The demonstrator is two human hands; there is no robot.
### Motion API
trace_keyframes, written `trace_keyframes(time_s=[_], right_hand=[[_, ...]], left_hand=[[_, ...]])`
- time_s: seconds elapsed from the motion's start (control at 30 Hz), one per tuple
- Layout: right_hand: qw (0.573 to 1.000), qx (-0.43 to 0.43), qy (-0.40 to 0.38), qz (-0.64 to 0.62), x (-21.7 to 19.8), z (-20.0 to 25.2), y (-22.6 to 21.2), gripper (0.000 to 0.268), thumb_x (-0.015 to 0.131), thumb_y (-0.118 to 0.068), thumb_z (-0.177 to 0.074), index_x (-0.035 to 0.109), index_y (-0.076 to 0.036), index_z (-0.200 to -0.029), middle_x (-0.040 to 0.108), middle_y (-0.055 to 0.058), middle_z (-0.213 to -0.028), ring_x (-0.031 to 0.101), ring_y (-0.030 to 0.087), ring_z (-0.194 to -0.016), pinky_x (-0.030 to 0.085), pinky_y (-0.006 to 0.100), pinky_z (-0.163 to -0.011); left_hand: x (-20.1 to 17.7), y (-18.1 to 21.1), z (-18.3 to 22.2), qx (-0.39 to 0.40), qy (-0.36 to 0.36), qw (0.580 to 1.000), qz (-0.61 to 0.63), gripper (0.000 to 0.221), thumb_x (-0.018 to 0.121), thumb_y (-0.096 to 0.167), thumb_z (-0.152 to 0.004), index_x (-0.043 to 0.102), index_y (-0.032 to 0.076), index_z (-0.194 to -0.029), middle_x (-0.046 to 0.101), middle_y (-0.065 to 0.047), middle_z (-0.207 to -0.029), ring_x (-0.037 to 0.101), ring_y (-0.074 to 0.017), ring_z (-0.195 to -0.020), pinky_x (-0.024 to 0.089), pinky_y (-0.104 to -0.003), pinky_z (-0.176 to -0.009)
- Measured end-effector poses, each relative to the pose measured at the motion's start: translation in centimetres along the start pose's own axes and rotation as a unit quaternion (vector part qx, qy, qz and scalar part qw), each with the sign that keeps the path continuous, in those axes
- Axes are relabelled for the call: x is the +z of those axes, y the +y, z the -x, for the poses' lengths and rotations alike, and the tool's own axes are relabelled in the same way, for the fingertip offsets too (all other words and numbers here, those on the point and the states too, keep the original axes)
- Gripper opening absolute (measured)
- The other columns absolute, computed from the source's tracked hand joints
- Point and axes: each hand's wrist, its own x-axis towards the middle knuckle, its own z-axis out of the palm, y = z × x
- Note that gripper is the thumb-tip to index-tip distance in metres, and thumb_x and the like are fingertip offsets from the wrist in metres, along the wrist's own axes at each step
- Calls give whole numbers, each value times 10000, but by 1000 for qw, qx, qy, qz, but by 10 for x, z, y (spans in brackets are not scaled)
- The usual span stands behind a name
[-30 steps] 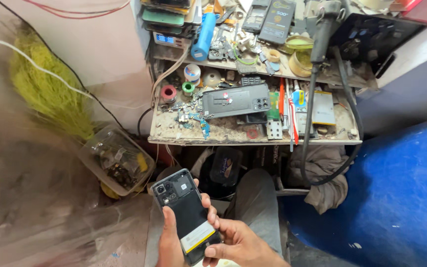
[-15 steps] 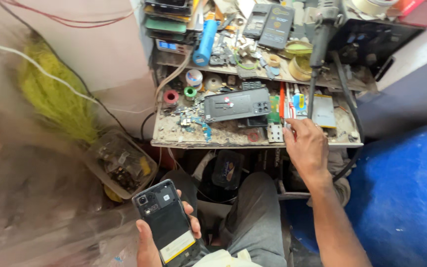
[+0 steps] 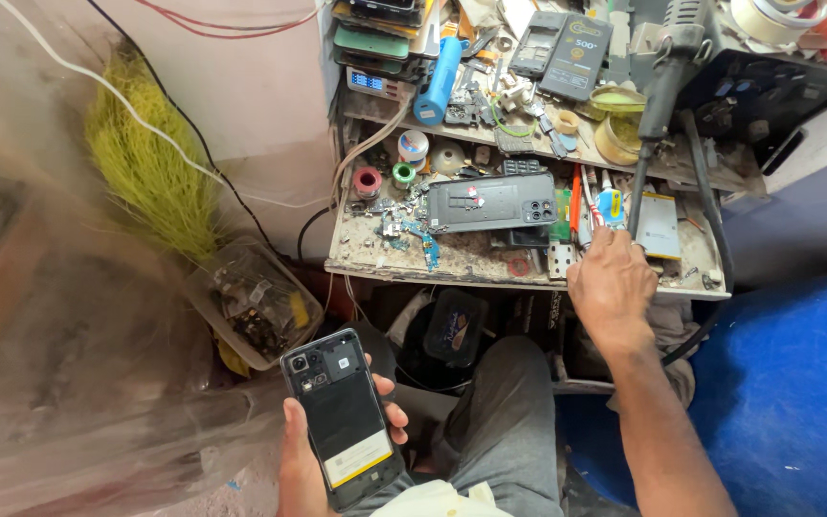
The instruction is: The person holds a disassembled smartphone, connects a charging cable, and uses a small screwdriver to work on the back of the device. They repeatedly probe the rear camera area and battery connector region while the phone remains powered on.
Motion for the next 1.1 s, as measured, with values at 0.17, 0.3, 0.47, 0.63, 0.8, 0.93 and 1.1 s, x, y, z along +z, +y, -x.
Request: trace_keyframes(time_s=[0.17, 0.3, 0.47, 0.63, 0.8, 0.93, 1.1], right_hand=[[999, 10, -28, 22, 2, -4, 2, 346, 694, -247, -853, 608, -14, -1095, 644, 174, -1092, 658, 352, -1030, 562, 501, -794], [998, 15, -52, 37, -3, -12, 0, 349, 685, -256, -875, 624, -1, -1106, 674, 171, -1078, 665, 333, -1024, 574, 478, -770], [998, 10, -49, 27, -26, -7, -1, 287, 666, -248, -905, 660, -18, -1077, 715, 148, -978, 674, 333, -1000, 574, 486, -767], [1000, -7, 12, -14, -44, 2, 16, 256, 633, -177, -955, 702, -49, -1166, 727, 165, -986, 672, 368, -979, 556, 493, -822], [993, -56, 104, -15, -56, 0, 31, 250, 610, -104, -1056, 699, -29, -1277, 718, 188, -1028, 672, 354, -980, 537, 472, -974], [905, 128, 112, -391, -97, 50, 37, 183, 747, -43, -1054, 733, 10, -1228, 656, 174, -919, 596, 324, -739, 423, 344, -662], [598, 76, -13, -798, -66, 98, 65, 128, 697, -23, -1032, 603, -59, -953, 515, 2, -755, 461, 110, -650, 353, 222, -588]], left_hand=[[9, 3, 2, -16, 24, 1000, -9, 850, 419, 672, -954, 421, -33, -1430, 624, -229, -1158, 692, -318, -910, 590, -477, -754], [11, 3, 4, -22, 36, 999, -14, 846, 408, 671, -953, 425, -28, -1429, 626, -225, -1148, 692, -310, -904, 592, -472, -750], [6, 4, 4, -6, 15, 1000, -17, 836, 401, 653, -972, 412, -39, -1443, 626, -230, -1165, 691, -312, -910, 589, -474, -755], [1, 5, 2, -7, -3, 1000, -21, 809, 414, 626, -983, 400, -33, -1453, 620, -224, -1179, 684, -314, -935, 585, -480, -787], [2, 6, 3, 18, -27, 999, -14, 806, 447, 610, -1007, 387, -51, -1465, 612, -232, -1198, 674, -318, -979, 576, -485, -813], [-9, 17, 5, 51, -17, 998, -34, 839, 497, 609, -1009, 385, -58, -1506, 609, -230, -1231, 664, -321, -985, 563, -473, -822], [-29, 22, 12, 83, 13, 996, -40, 822, 546, 570, -1036, 399, -68, -1534, 591, -227, -1257, 640, -322, -1005, 541, -456, -829]])
